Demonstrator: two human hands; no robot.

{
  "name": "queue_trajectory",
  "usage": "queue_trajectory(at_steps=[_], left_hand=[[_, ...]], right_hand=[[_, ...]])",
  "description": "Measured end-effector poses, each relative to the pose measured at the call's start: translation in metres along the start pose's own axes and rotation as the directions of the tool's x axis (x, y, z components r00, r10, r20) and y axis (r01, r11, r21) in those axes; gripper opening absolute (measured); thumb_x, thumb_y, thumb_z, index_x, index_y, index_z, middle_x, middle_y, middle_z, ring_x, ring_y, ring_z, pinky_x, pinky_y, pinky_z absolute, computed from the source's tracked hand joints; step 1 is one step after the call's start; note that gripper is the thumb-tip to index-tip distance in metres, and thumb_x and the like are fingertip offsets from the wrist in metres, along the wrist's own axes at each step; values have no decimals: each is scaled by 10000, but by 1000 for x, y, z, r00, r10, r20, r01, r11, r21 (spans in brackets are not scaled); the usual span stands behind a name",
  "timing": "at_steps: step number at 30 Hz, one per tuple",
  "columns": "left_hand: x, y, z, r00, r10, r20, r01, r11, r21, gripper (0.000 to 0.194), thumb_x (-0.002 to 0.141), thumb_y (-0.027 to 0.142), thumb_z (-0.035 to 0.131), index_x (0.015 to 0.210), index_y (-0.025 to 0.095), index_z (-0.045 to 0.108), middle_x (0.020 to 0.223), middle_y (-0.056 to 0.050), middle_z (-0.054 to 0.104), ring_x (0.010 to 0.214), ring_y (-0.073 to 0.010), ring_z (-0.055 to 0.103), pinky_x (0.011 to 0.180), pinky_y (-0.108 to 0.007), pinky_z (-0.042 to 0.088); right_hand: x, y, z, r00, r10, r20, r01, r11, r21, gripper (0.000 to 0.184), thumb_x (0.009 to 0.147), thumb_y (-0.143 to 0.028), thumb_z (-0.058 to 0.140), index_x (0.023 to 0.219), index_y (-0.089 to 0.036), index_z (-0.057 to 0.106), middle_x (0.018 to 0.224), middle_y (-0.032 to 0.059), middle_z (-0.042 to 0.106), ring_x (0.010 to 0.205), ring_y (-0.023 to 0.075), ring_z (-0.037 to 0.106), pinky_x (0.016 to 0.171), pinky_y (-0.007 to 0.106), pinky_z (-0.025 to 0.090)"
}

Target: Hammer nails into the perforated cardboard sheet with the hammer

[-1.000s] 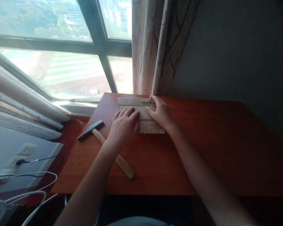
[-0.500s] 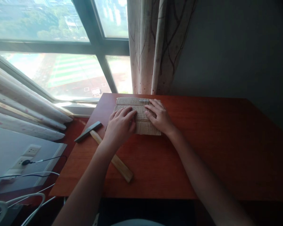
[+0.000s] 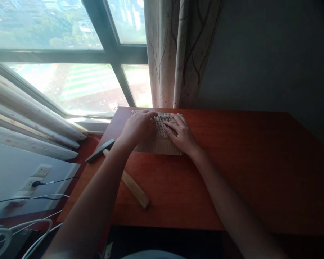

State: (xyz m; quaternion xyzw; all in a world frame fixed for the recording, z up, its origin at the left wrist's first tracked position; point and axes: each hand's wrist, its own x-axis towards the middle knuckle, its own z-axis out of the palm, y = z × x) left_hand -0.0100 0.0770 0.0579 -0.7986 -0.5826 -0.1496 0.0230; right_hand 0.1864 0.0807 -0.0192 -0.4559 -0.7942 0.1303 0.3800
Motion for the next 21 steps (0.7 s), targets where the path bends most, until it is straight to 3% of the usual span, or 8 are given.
queue_trajectory(at_steps=[8,14,21], left_hand=[[33,-7,14,1000,-3,26,4,1000,-22,226,884,318,601,1024,219,748,1041,-97,704,849,-224,659,786,-357,520],[41,-15,19,999,6,38,-3,998,-60,205,877,263,573,950,201,754,1009,-90,701,851,-209,642,793,-332,509],[39,-13,20,998,26,56,-25,999,-24,231,920,283,531,1014,209,729,1097,-98,685,936,-230,641,850,-353,503]], right_hand=[[1,2,1,1000,15,11,-15,1000,26,368,969,-408,533,1244,-246,717,1552,88,463,1497,277,309,1216,527,283],[1,2,1,1000,20,15,-20,1000,17,389,972,-418,524,1244,-221,720,1552,109,460,1492,281,318,1210,510,295],[2,0,0,999,30,17,-31,999,9,375,968,-415,537,1242,-238,722,1545,94,471,1491,279,320,1198,506,324]])
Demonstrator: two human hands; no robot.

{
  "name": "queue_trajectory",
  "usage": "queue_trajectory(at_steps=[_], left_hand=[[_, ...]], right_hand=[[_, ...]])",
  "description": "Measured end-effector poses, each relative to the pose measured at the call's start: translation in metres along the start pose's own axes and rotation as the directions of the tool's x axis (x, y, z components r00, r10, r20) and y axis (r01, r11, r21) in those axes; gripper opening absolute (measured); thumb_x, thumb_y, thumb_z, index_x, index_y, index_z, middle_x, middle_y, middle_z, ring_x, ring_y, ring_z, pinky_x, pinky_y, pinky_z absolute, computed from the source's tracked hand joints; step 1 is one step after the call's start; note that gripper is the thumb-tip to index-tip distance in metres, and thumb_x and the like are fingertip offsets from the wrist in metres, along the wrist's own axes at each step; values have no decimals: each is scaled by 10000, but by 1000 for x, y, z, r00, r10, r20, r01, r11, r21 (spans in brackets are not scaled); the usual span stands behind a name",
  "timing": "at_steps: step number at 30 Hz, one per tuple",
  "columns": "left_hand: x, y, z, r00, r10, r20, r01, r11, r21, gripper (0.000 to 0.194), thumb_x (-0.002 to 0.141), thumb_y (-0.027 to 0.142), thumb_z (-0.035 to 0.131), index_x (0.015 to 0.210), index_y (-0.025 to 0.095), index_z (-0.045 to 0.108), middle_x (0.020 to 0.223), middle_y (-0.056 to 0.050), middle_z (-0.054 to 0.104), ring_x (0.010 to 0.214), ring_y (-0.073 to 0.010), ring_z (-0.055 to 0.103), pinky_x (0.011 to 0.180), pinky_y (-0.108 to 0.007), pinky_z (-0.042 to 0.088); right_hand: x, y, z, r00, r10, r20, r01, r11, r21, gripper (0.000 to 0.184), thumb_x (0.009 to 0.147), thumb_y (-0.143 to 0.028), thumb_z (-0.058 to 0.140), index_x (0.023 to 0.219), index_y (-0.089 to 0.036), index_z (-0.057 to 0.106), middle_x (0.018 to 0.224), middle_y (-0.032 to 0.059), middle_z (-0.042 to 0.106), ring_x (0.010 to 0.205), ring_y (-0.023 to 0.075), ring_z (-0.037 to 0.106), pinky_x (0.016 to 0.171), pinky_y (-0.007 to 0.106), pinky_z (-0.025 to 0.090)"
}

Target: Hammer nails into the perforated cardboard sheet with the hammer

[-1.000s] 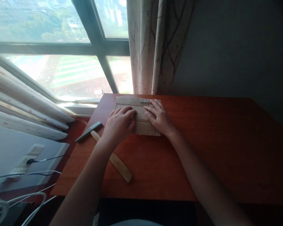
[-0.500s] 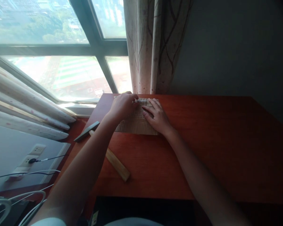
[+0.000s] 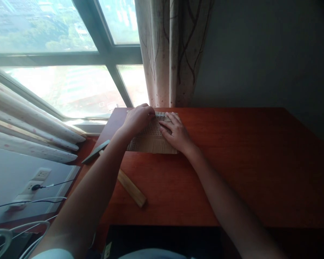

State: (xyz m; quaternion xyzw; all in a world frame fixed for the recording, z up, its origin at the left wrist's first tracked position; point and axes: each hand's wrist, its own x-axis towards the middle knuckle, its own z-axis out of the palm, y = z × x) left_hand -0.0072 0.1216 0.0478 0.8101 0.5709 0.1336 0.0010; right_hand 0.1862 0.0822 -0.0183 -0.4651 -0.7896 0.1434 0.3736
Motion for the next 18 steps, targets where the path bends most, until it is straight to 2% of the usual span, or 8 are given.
queue_trajectory(at_steps=[4,10,18], left_hand=[[-2,3,-2,1000,4,-22,-5,1000,-20,220,945,277,500,1020,206,694,1110,-104,658,924,-226,634,842,-365,498],[-2,3,-5,993,33,-111,-45,994,-103,218,985,278,441,995,198,644,1083,-107,612,907,-210,614,815,-363,494],[-4,6,-5,983,15,-182,-39,991,-127,195,983,273,439,977,207,623,1074,-99,600,906,-212,604,819,-376,498]], right_hand=[[0,-2,-1,1000,15,0,-15,1000,7,369,967,-412,540,1236,-242,724,1548,96,468,1492,284,322,1199,518,322],[0,-2,-1,1000,15,4,-15,1000,13,360,964,-412,548,1229,-246,727,1556,86,459,1500,283,305,1206,523,310],[1,-3,-1,1000,6,1,-6,1000,8,355,963,-410,554,1221,-243,732,1538,86,480,1493,280,321,1216,505,295]])
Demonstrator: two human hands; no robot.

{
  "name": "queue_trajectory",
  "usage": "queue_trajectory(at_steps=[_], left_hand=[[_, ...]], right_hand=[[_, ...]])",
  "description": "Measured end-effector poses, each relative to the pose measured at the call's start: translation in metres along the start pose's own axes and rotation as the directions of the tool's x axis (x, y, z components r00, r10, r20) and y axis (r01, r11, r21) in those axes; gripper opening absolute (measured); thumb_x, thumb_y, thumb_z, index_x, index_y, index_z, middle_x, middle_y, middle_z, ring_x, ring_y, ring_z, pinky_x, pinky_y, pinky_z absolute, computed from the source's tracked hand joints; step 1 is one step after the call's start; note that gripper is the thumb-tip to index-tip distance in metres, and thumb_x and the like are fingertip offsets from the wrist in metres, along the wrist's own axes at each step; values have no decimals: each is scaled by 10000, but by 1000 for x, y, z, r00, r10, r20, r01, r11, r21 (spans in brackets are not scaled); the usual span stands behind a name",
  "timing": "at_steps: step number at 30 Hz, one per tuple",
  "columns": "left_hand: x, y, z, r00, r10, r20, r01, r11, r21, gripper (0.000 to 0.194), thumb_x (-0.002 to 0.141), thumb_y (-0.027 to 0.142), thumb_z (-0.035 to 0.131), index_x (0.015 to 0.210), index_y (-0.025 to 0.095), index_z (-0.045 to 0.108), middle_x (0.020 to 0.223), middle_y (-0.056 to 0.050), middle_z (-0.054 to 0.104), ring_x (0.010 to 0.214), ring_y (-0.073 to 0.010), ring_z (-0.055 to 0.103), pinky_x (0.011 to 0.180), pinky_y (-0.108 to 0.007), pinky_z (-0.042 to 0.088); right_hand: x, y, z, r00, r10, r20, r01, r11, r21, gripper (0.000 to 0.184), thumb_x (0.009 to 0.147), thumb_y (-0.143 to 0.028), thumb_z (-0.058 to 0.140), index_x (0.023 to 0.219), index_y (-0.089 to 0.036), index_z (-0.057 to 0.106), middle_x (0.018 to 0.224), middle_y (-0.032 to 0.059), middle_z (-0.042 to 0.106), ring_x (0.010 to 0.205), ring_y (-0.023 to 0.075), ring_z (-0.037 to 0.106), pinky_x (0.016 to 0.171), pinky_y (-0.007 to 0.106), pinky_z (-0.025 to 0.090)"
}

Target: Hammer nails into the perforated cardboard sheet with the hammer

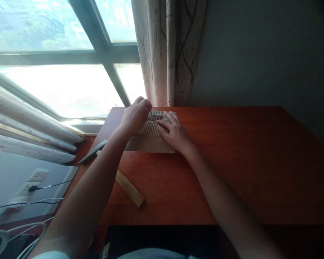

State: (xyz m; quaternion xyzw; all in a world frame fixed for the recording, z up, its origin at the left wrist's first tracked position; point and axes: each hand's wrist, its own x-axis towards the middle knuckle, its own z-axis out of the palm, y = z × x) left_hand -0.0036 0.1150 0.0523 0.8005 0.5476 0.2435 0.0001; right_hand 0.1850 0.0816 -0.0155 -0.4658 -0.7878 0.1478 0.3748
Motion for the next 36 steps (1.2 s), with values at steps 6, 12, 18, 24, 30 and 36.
queue_trajectory(at_steps=[6,12,18,24,30,36], left_hand=[[3,2,-3,997,3,-80,-5,999,-33,169,977,245,439,968,190,599,1055,-94,615,888,-188,595,794,-338,497],[6,9,-23,964,-65,-257,26,988,-153,94,940,200,483,938,182,575,946,-56,664,834,-148,605,741,-277,511],[-54,27,-57,987,-125,-101,83,936,-341,121,903,317,589,899,198,614,846,-30,674,770,-154,632,701,-283,538],[-141,20,-74,963,-141,230,210,926,-313,158,915,364,547,946,242,643,863,-29,713,738,-176,656,659,-289,534],[-182,-6,-38,945,-219,243,234,972,-32,186,919,348,513,954,231,654,904,-34,735,718,-179,649,649,-278,471],[-177,-9,-15,919,-296,260,254,949,185,195,930,297,479,926,222,659,1003,-45,736,798,-206,685,617,-282,417]], right_hand=[[0,2,2,1000,0,-1,0,1000,0,351,961,-414,554,1219,-254,731,1542,77,476,1493,279,318,1214,517,294],[-1,0,1,1000,13,-10,-12,1000,10,371,960,-403,545,1221,-217,734,1546,106,468,1491,291,323,1212,510,304],[-1,-1,1,1000,10,-17,-10,1000,1,364,961,-401,543,1220,-230,733,1542,89,477,1487,278,331,1216,513,297],[0,0,2,1000,18,-17,-17,1000,13,364,956,-395,553,1222,-223,732,1546,98,469,1487,280,328,1219,517,290],[-1,3,5,999,5,-32,-5,1000,22,358,958,-387,549,1220,-227,733,1539,80,478,1485,273,328,1227,503,278],[-1,4,6,999,4,-32,-3,1000,31,354,953,-377,556,1228,-235,730,1533,61,487,1488,277,320,1237,494,264]])
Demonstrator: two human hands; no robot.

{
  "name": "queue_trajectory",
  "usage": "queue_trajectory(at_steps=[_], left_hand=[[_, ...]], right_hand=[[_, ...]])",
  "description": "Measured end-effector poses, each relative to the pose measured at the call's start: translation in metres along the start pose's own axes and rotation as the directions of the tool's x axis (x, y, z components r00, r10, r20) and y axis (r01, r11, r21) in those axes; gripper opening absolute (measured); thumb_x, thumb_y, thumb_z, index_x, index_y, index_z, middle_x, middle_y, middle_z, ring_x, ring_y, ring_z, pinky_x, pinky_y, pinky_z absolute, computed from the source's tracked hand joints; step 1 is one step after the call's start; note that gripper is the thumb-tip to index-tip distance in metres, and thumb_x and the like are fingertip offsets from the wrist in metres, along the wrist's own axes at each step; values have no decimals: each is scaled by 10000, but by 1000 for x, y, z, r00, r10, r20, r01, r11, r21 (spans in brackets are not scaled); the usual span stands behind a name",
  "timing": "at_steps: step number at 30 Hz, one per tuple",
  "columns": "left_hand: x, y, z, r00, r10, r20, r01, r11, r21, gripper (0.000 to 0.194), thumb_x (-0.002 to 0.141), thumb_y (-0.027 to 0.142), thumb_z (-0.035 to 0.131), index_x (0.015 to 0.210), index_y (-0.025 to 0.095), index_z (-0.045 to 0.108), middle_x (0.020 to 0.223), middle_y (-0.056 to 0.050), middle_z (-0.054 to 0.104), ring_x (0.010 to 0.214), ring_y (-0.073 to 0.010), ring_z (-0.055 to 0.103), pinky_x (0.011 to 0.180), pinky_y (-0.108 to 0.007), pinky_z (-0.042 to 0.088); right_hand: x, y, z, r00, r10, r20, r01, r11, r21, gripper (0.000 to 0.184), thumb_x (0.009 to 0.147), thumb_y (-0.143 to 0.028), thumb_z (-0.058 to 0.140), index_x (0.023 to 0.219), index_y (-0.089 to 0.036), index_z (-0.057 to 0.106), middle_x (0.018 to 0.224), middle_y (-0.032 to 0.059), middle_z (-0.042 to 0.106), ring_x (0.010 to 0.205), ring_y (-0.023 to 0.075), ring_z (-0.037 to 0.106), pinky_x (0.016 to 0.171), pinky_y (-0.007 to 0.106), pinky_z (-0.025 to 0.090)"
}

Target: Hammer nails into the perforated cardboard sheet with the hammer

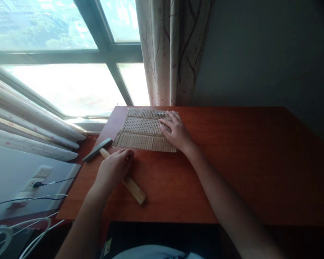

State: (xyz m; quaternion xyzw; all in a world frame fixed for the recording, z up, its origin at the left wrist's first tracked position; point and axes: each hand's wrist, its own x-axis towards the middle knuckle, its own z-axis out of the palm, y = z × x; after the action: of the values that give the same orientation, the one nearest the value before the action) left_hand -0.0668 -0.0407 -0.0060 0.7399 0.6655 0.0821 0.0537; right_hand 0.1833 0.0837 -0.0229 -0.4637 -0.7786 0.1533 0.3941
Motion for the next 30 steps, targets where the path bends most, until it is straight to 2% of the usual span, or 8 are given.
queue_trajectory(at_steps=[4,9,16,21,26,30], left_hand=[[0,3,7,1000,-2,-29,3,999,40,217,950,313,470,943,223,666,1051,-52,720,847,-230,687,615,-294,427],[-5,-4,16,994,61,-87,-62,998,-11,265,978,332,439,936,200,665,1015,-76,699,831,-223,673,681,-300,473],[-10,-14,15,985,148,-91,-155,984,-83,263,987,358,451,943,214,666,975,-58,691,814,-198,671,700,-282,486],[-7,-17,15,991,110,-73,-116,990,-82,262,983,361,460,963,216,678,1002,-54,694,825,-198,674,690,-283,484],[-1,-16,13,996,67,-54,-68,997,-24,257,975,348,464,969,218,685,1033,-55,702,822,-200,674,638,-277,469],[-3,-13,9,992,74,-104,-76,997,-8,230,968,342,498,960,218,692,1001,-49,707,765,-178,663,589,-263,452]], right_hand=[[0,0,0,1000,-3,-4,3,1000,-9,350,956,-380,552,1221,-242,732,1532,58,488,1481,274,332,1233,498,272],[0,0,1,1000,0,-6,0,1000,-7,367,957,-385,546,1230,-220,728,1539,79,476,1479,279,333,1230,493,279],[0,-2,1,1000,15,-5,-15,1000,-16,360,957,-387,549,1226,-229,730,1540,78,474,1484,287,326,1226,506,283],[0,-6,4,999,21,-32,-23,998,-52,374,955,-363,551,1230,-190,735,1527,116,484,1475,299,336,1229,473,282],[-1,-9,6,998,38,-47,-41,998,-54,367,950,-363,556,1225,-200,737,1526,113,483,1478,302,328,1219,482,300],[1,-8,8,998,41,-48,-43,998,-43,353,951,-362,552,1216,-219,737,1528,86,486,1477,298,327,1221,504,292]])
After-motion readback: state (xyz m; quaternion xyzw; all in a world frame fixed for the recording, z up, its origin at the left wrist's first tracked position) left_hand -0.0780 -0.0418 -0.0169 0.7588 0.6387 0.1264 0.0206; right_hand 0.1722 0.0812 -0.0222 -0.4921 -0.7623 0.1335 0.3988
